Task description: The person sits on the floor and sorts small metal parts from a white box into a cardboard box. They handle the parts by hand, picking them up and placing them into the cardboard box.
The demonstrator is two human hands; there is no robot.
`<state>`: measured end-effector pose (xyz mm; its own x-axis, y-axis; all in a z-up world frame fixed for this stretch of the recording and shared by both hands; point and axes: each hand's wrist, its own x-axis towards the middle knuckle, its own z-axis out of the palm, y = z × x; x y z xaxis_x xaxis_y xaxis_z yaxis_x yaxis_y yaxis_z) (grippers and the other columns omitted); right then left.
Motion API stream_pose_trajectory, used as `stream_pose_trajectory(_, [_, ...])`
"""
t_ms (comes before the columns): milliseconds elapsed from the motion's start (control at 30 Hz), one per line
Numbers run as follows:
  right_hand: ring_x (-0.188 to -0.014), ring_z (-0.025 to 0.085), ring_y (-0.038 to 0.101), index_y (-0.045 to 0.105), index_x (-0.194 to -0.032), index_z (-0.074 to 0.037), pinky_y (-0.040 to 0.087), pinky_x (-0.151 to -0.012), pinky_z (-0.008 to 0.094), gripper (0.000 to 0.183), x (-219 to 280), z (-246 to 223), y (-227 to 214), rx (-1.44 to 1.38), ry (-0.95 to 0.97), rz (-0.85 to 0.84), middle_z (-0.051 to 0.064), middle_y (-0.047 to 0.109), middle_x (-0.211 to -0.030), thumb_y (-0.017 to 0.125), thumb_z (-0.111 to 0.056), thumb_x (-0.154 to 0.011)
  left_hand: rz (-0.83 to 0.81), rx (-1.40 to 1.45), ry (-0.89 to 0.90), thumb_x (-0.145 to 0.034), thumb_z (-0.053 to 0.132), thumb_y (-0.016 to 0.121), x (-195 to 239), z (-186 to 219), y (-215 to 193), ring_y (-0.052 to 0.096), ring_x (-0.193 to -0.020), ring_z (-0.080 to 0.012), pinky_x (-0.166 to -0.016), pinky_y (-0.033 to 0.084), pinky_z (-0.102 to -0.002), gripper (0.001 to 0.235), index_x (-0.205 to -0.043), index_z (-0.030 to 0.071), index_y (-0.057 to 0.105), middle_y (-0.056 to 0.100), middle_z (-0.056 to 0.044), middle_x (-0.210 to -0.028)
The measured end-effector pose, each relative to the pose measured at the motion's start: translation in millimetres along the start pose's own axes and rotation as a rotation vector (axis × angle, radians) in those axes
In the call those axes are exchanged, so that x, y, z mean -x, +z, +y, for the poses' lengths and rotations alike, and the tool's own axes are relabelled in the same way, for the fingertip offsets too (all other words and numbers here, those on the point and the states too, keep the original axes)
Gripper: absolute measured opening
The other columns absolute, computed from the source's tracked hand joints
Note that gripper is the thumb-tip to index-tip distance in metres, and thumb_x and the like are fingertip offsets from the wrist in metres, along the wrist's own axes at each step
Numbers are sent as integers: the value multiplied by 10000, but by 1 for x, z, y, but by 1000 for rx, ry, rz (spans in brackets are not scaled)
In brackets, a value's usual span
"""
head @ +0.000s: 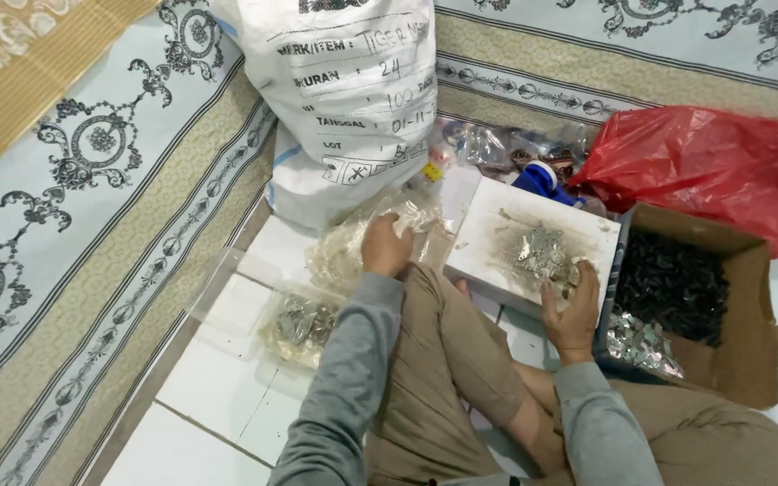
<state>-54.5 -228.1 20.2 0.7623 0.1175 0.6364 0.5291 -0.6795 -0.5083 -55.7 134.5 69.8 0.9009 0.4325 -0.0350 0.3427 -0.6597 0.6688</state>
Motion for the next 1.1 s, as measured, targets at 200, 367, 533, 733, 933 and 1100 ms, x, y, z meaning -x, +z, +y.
stream_pose_trajectory(200, [-1199, 476, 579, 484, -1413, 56, 511, -973, 537, 648, 3, -4, -2, 24, 48, -18, 271, 534, -1308, 705, -343, -953, 45, -508, -35, -794, 481, 794, -16, -131, 10, 538, -1260, -357, -1053, 393, -530, 762, -1383, 46, 582, 656, -179, -1288])
stream_pose_trajectory(367, [-1152, 490, 592, 475, -1404, 69, 552, -906, 534, 612, 8, -21, -11, -19, 133, -39, 286, 538, -1268, 703, -285, -960, 87, -456, -12, -919, 333, 701, -17, -140, 14, 521, -1282, -300, -1184, 242, -552, 357, -1209, 125, 705, 702, -90, -1179])
stream_pose_trajectory(533, [-1178, 427, 607, 470, -1414, 24, 561, -943, 491, 626, 16, -26, -10, 1, 184, -52, 234, 536, -1284, 708, -300, -935, 97, -485, 30, -893, 367, 729, -24, -132, 14, 501, -1303, -304, -1208, 157, -606, 275, -1048, 143, 761, 719, -97, -1155])
stream_pose_trajectory(733, [-1248, 434, 573, 486, -1410, 1, 514, -1027, 563, 629, 32, -27, -12, 4, 189, -27, 243, 509, -1367, 724, -282, -901, 260, -70, 168, -981, 192, 646, -18, -86, -12, 687, -995, -309, -948, 507, -463, 132, -1025, 79, 700, 720, -122, -945])
stream_pose_trajectory(933, [-1407, 552, 379, 515, -1389, 1, 331, -1128, 674, 543, 32, -74, -22, -52, 156, -13, 284, 455, -1423, 708, -160, -908, 204, 540, 257, -997, 137, 624, 25, 24, -54, 750, -770, -333, -740, 583, -453, 120, -1045, 27, 619, 730, -210, -894])
stream_pose_trajectory(1100, [-1394, 420, 461, 463, -1496, -92, 443, -1091, 543, 694, 32, -130, -31, -362, 208, -134, 179, 489, -1446, 770, -206, -884, 81, 832, 208, -972, 157, 669, 51, 87, -31, 697, -763, -230, -653, 590, -401, 135, -995, 24, 659, 719, -155, -860])
